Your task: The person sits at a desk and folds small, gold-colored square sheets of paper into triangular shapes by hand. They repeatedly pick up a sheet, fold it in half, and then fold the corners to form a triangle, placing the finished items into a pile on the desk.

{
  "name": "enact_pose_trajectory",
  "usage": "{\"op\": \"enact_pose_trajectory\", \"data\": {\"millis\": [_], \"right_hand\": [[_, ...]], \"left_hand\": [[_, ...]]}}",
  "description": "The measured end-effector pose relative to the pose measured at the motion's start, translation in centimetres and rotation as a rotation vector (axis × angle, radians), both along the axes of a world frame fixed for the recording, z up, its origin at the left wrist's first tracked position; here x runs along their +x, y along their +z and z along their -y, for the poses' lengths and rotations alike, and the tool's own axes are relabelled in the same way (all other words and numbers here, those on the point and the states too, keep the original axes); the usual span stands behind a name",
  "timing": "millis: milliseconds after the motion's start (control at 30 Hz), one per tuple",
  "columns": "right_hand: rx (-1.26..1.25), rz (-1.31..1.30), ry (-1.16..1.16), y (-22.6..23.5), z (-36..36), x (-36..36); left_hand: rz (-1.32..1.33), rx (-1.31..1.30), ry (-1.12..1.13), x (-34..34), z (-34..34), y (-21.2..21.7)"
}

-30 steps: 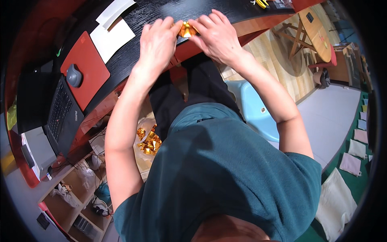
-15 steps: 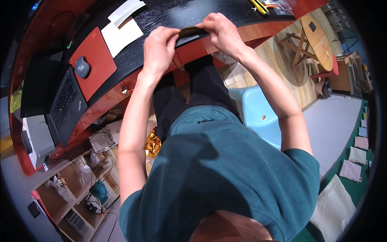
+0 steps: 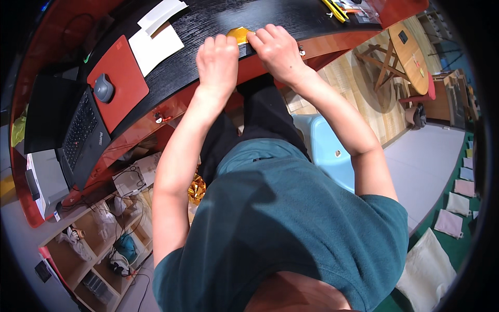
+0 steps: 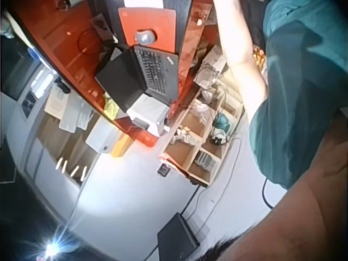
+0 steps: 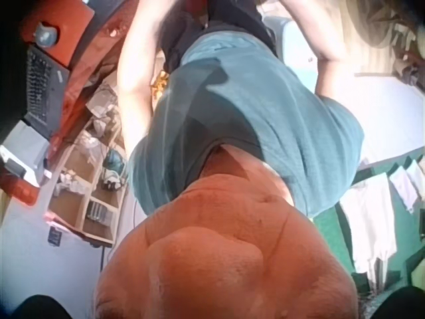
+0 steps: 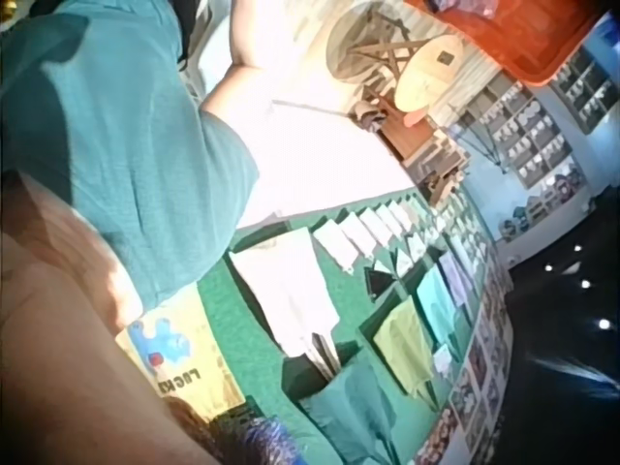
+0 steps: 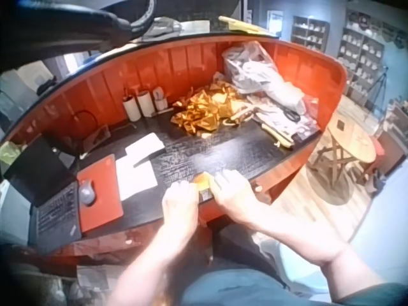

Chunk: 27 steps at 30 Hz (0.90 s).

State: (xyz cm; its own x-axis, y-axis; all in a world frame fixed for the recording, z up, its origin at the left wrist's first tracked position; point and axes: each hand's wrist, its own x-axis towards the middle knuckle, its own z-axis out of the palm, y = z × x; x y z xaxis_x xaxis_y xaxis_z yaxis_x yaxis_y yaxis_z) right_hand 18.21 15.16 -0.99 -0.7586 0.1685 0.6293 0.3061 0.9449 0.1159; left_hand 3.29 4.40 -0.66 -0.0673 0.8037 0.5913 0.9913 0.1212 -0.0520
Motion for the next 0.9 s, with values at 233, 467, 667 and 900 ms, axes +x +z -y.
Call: {"op": "enact_pose_trajectory", "data": {"millis": [233, 467, 667, 900], "right_hand": [[-0.129, 0.009, 0.030, -0.1, 1.2, 1.2], [-0.058, -0.075, 0.121, -0.9, 0.1, 1.2], [-0.309, -0.263, 0.251, 1.2, -0.7, 1.9], [-1.701, -0.813, 0.261, 1.5, 2.1, 0.0]], "left_hand": [[0.181, 0.014, -0.086, 1.2, 1.9, 0.0], [0.045, -0.053, -0.131, 0.1, 2.6, -0.4], [0.529, 0.120, -0.251, -1.5, 4.1, 1.4], [1.714, 0.468, -0.204, -0.2, 4.3, 3.0]]}}
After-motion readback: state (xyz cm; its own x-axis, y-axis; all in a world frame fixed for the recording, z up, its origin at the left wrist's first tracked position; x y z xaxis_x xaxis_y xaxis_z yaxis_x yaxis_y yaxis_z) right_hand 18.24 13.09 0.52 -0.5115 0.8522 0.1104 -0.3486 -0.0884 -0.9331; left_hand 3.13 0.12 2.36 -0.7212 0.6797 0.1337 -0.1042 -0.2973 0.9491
